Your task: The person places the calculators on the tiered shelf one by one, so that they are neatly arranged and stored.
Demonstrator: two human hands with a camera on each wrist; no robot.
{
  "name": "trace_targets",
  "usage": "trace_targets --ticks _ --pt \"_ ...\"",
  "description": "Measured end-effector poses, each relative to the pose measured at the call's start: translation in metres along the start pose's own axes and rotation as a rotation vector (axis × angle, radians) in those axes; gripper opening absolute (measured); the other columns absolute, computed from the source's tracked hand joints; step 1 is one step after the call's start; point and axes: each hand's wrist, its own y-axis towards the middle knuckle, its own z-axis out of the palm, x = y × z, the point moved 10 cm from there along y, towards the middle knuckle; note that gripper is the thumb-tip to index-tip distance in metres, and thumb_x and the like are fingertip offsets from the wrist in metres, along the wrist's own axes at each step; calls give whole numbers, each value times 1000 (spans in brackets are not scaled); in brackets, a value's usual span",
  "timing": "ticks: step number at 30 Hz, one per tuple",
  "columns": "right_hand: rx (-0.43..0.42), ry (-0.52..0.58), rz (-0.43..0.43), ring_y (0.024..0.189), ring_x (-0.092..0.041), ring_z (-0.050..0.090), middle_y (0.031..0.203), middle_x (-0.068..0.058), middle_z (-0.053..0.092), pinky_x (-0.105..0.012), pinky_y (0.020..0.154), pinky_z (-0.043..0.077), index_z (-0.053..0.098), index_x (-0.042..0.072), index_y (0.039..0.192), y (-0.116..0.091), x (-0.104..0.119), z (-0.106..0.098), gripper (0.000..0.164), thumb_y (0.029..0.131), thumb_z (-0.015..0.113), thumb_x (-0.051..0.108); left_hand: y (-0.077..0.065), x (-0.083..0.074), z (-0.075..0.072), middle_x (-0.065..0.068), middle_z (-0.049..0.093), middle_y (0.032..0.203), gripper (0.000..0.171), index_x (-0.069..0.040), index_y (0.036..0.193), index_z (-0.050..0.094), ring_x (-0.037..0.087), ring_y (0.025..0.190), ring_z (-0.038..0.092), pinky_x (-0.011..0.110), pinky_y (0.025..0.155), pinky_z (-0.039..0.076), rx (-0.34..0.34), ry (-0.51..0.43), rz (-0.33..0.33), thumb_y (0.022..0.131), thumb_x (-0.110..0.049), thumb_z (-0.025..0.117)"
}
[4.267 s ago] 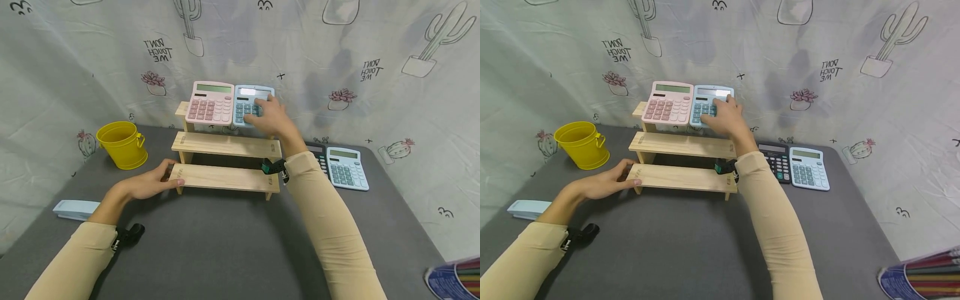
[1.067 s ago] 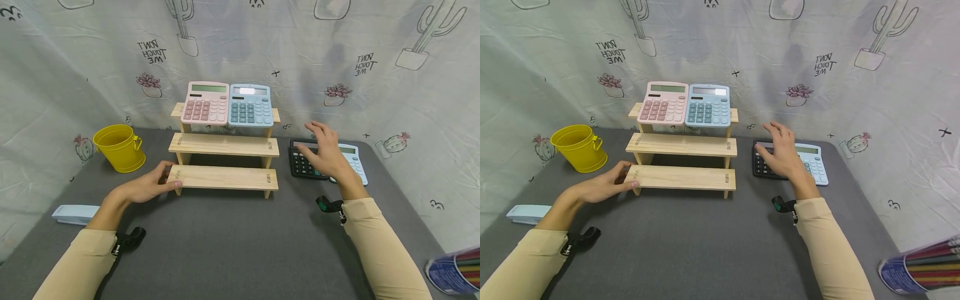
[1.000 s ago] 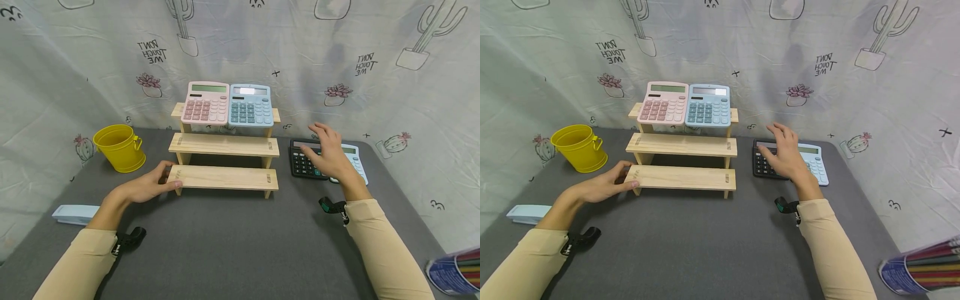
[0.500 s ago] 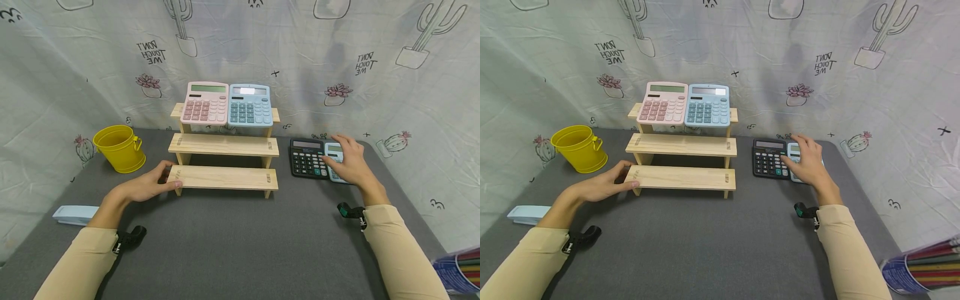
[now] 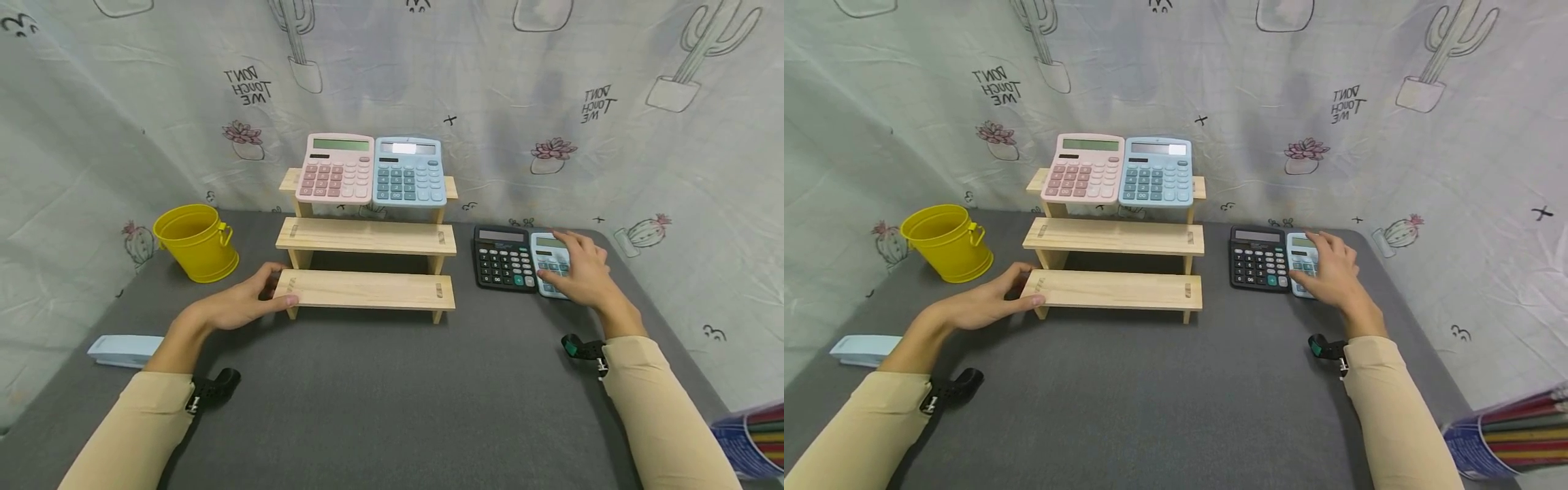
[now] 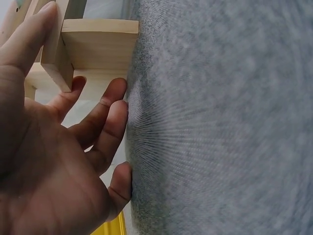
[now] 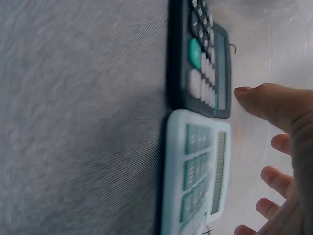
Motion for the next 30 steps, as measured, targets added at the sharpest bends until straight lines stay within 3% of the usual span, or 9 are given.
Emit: trace_targets --ticks 5,11,19,30 --pt "21 -60 44 126 -60 8 147 -30 13 -76 84 14 24 7 147 0 -16 8 84 82 72 32 3 -2 -3 15 44 123 64 -15 136 22 27 107 47 40 83 40 4 11 -1 92 -45 58" --pt "94 -96 72 124 -62 10 146 -30 12 -77 80 18 20 10 148 4 -25 18 89 82 71 41 2 -2 -4 15 45 123 64 -15 136 22 27 107 47 39 83 40 -5 22 -11 92 -46 57" --pt "164 -25 73 125 -63 10 145 -35 7 -74 88 16 16 7 149 4 -28 21 91 82 71 36 2 -1 1 15 44 123 64 -15 136 22 27 108 46 40 84 40 -3 -9 -11 92 -45 58" --pt "229 -45 201 120 -67 16 141 -42 6 -72 91 19 5 -1 148 0 -46 30 100 81 67 40 1 7 1 14 46 123 65 -17 135 23 27 108 48 41 85 40 -15 8 -28 91 -48 58"
